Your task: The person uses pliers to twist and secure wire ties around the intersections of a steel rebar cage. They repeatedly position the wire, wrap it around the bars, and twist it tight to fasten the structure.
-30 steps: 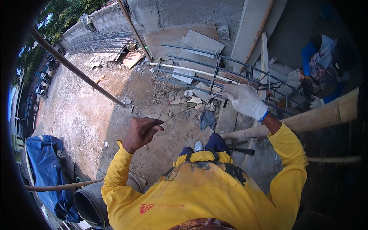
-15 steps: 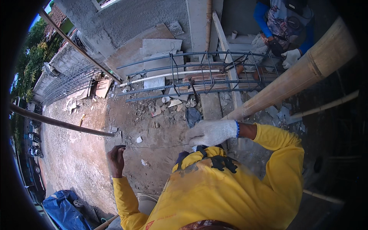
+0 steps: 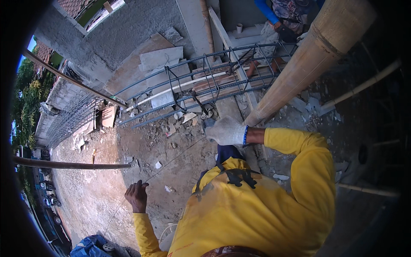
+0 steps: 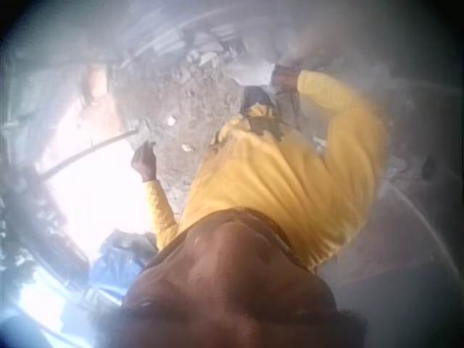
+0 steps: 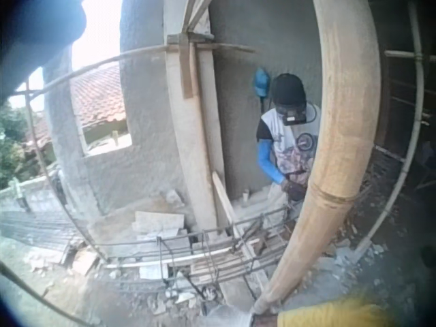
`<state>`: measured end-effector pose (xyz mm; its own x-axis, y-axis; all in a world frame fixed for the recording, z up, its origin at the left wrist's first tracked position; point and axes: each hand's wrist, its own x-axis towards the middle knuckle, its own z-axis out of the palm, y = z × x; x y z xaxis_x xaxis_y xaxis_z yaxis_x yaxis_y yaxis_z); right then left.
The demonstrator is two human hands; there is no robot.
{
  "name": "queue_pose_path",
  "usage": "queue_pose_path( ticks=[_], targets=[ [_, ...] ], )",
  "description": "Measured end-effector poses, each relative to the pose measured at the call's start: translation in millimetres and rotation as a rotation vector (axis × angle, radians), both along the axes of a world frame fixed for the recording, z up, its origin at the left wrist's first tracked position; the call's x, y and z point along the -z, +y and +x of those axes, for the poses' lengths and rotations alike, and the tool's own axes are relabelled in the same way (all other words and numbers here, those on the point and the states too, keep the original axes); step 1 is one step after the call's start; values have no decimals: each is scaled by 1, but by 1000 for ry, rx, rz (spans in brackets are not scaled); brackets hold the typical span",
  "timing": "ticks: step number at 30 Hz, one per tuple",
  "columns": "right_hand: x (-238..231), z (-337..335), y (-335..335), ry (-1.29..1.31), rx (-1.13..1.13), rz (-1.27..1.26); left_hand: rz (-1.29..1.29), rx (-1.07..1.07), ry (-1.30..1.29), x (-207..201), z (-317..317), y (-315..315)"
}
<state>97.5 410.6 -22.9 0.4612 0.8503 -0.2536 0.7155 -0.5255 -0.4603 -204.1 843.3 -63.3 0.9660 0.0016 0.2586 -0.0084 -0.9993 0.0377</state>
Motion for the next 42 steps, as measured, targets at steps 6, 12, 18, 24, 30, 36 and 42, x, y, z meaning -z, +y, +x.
queue_pose_path(
  ticks=[6,12,18,24,30,36,42],
  targets=[
    [20,-6,-14,632,10,687,-16,-101,-67,47,-12,1],
    [50,-8,-46,-21,-50,-72,155,-15,-24,62,-17,1],
    [46,-31,-74,-78,-99,726,58,-90,131,84,-29,-56],
    [73,-45,-111,-31,-122,-172,14,-209,69,86,-30,-53],
    [64,-29,-111,1370,343,607,-57,-171,424,106,-27,-92],
    [59,-35,-85,569,26,285,-609,107,1015,49,75,-159],
    [57,3,-44,176,215,550,-1334,45,583,15,163,-247]
  ],
)
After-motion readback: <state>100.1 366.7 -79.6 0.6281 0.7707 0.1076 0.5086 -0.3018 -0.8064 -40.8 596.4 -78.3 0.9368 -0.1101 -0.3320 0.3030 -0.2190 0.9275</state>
